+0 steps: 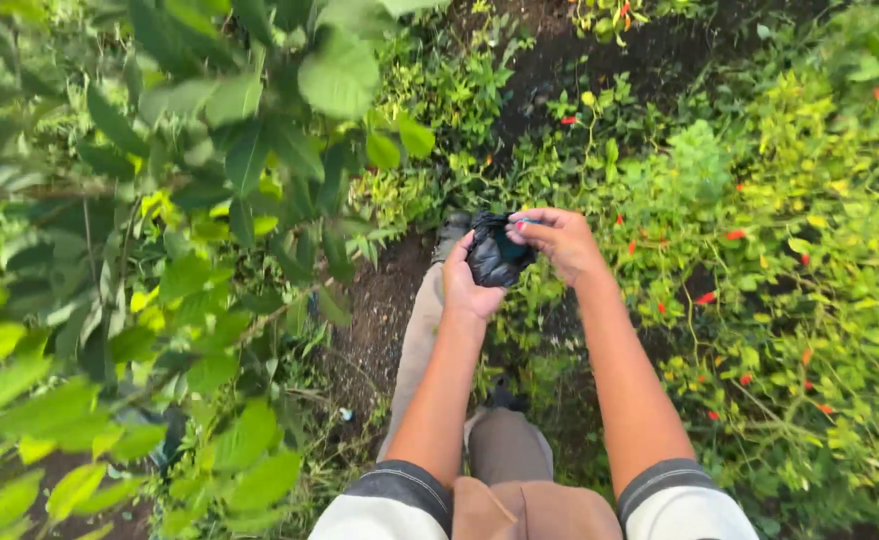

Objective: Applying granular fertilizer to various plants in a garden.

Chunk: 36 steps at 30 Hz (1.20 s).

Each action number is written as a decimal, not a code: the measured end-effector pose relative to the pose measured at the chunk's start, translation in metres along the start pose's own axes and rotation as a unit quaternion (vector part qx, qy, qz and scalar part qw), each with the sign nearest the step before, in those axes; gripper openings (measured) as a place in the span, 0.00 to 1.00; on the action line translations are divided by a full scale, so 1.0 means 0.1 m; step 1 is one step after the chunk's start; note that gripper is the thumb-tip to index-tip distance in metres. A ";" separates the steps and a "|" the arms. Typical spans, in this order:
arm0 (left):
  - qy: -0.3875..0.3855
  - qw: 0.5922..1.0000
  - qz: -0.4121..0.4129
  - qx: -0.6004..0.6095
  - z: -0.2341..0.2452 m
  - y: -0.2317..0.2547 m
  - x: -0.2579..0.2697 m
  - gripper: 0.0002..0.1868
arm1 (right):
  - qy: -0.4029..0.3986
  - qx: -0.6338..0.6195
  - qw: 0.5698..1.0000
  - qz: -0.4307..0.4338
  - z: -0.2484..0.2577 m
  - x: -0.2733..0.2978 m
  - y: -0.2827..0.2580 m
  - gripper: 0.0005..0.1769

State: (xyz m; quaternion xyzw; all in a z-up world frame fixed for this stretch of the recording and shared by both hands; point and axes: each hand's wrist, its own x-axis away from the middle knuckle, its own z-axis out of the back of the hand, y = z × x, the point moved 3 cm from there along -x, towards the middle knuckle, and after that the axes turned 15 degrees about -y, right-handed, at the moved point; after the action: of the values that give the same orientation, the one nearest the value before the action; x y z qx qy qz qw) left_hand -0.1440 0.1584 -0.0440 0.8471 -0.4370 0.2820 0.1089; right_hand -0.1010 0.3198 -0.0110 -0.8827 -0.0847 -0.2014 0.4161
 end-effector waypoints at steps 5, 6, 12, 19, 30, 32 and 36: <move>0.055 0.998 -0.003 -0.006 0.03 0.23 -0.57 0.14 | 0.008 -0.040 0.999 0.034 0.37 -0.60 -0.14 0.13; 0.054 0.999 -0.004 0.000 0.03 0.28 -0.69 0.14 | 0.003 -0.061 0.997 0.042 0.42 -0.73 -0.17 0.14; 0.055 0.998 -0.016 0.001 -0.19 0.65 -1.47 0.14 | 0.035 -0.156 0.983 0.087 0.75 -1.62 -0.41 0.16; 0.019 1.000 -0.016 0.014 0.03 1.02 -2.18 0.14 | 0.136 -0.140 0.976 0.101 1.51 -2.74 -0.27 0.16; 0.124 0.966 -0.101 -0.203 0.24 1.12 -2.63 0.20 | 0.271 -0.055 0.960 0.040 2.09 -3.77 -0.28 0.22; 0.144 0.975 -0.073 -0.151 -0.22 1.20 -2.63 0.16 | 0.282 -0.081 0.955 0.038 2.19 -3.79 -0.25 0.21; 0.173 0.985 0.011 0.008 -0.71 1.26 -2.62 0.12 | 0.230 -0.251 0.937 0.071 2.23 -3.62 -0.30 0.18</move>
State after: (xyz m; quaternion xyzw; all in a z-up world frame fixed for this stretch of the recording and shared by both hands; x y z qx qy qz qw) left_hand -0.3923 0.2920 -0.1436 0.7817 -0.4185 0.4288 0.1731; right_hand -0.3740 0.5167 -0.2716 -0.8915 0.1295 -0.3841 0.2023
